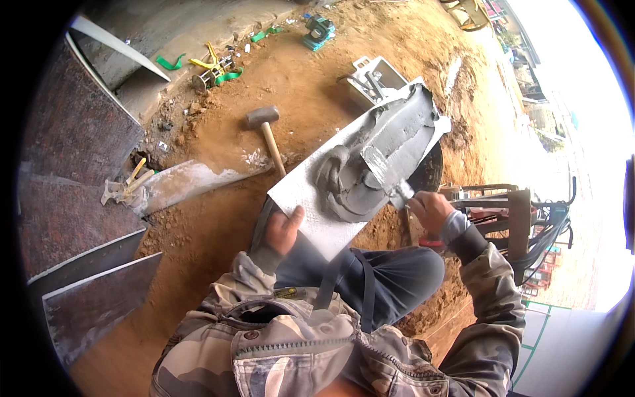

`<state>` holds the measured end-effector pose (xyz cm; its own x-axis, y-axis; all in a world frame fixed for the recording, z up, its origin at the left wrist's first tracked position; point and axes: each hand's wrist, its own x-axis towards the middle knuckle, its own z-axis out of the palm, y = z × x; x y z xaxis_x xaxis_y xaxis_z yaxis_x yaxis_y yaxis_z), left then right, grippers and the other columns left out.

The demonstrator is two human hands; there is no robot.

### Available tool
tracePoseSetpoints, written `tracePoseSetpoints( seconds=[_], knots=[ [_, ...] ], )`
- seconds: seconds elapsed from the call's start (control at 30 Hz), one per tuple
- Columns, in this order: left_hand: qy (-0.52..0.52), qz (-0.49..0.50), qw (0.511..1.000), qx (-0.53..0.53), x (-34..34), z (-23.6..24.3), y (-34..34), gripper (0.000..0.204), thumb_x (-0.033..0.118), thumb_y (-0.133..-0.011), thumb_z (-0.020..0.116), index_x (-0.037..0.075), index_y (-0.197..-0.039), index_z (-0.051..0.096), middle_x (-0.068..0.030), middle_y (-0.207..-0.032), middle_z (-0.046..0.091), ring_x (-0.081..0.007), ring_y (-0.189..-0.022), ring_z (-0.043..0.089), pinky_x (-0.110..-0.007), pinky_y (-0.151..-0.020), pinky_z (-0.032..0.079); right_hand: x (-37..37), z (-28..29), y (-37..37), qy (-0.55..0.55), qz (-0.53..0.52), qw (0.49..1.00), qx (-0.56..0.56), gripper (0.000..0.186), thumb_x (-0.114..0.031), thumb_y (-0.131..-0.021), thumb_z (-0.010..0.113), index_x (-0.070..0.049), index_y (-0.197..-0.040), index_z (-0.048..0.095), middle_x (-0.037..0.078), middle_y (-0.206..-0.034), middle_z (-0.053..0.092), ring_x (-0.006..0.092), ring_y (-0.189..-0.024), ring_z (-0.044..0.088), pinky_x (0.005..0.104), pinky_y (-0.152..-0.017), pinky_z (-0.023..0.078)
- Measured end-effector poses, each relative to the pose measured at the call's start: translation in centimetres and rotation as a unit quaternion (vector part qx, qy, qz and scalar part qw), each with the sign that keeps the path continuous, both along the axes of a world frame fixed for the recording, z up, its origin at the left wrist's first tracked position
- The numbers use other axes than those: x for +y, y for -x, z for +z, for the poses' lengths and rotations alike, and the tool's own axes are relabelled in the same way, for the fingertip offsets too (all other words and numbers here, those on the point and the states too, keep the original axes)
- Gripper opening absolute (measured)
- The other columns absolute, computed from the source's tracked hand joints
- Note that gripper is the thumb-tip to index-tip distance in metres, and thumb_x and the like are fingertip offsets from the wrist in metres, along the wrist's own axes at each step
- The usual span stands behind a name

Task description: The person picks up a white rectangular tile and positions it against a wall to check the fit. They then sit on the floor and use a trowel to scoop cement from a bucket, spreading it evenly across the back of the tile.

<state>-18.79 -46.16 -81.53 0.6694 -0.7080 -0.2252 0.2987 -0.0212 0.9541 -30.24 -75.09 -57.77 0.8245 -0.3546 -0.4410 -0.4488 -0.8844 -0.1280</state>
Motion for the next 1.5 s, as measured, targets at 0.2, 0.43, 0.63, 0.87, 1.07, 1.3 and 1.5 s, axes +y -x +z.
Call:
tracePoseSetpoints(
  seconds=[0.2,0.43,0.63,0.87,1.07,1.3,1.5],
  knots=[
    [0.169,-0.054,0.982,0.072,1.2,1.2,-1.2,0.035,0.012,-0.085,0.069,-0.008,-0.112,0.063,-0.0156,-0.111,0.065,-0.0222,-0.098,0.061,-0.036,-0.087,0.047,4.2,-2.6,-0.4,-0.189,0.053,0.98,0.015,0.032,-0.023,-0.098,0.054,0.006,-0.087,0.063,0.02,-0.064,0.059,0.0315,-0.058,0.06,0.0416,-0.056,0.047],
    [0.053,-0.201,0.978,0.005,1.7,0.4,-2.5,0.047,0.006,-0.082,0.063,-0.009,-0.126,0.054,-0.0168,-0.123,0.059,-0.0244,-0.115,0.056,-0.038,-0.102,0.042,8.2,-1.4,-0.5,-0.059,0.101,0.992,0.037,0.032,-0.026,-0.098,0.054,0.003,-0.083,0.055,0.024,-0.066,0.062,0.0427,-0.062,0.064,0.0484,-0.057,0.052],
    [0.093,-0.139,0.983,0.079,1.4,-2.6,-1.0,0.039,0.011,-0.085,0.069,-0.006,-0.118,0.057,-0.0082,-0.103,0.062,-0.014,-0.091,0.055,-0.03,-0.081,0.045,2.4,-1.8,-1.0,0.209,0.018,0.973,0.096,0.032,-0.029,-0.101,0.047,-0.001,-0.09,0.056,0.022,-0.07,0.068,0.0368,-0.065,0.07,0.0479,-0.056,0.055],
    [0.162,-0.125,0.97,0.13,1.1,-0.9,-1.2,0.045,0.01,-0.084,0.065,-0.007,-0.125,0.056,-0.0116,-0.117,0.063,-0.0183,-0.108,0.057,-0.032,-0.097,0.043,5.6,-2.4,2.9,-0.024,0.13,0.989,0.065,0.024,-0.023,-0.096,0.053,0.0,-0.089,0.057,0.017,-0.063,0.062,0.034,-0.056,0.066,0.044,-0.049,0.052],
    [0.164,-0.171,0.965,0.115,1.2,1.2,-2.4,0.052,0.005,-0.083,0.058,-0.009,-0.132,0.051,-0.0137,-0.131,0.058,-0.0211,-0.123,0.053,-0.035,-0.109,0.036,0.8,-1.9,2.5,0.167,0.092,0.975,0.11,0.023,-0.024,-0.097,0.052,-0.001,-0.097,0.055,0.021,-0.062,0.063,0.0384,-0.059,0.068,0.0466,-0.051,0.053],
    [0.136,-0.162,0.966,0.148,1.4,2.3,-2.3,0.043,0.009,-0.084,0.059,-0.008,-0.124,0.057,-0.0102,-0.118,0.063,-0.0167,-0.107,0.058,-0.031,-0.096,0.043,-1.1,-3.2,4.2,0.053,0.246,0.962,0.104,0.028,-0.027,-0.094,0.056,0.0,-0.086,0.062,0.024,-0.066,0.064,0.0398,-0.063,0.068,0.0477,-0.059,0.054],
    [0.124,-0.117,0.976,0.134,1.0,3.2,-1.7,0.024,0.011,-0.084,0.06,-0.004,-0.102,0.064,-0.0045,-0.089,0.064,-0.0113,-0.08,0.057,-0.027,-0.072,0.043,3.4,-0.7,5.8,0.106,0.109,0.98,0.128,0.02,-0.023,-0.094,0.052,-0.003,-0.092,0.058,0.019,-0.062,0.064,0.0327,-0.061,0.069,0.0438,-0.053,0.055]
  ],
)
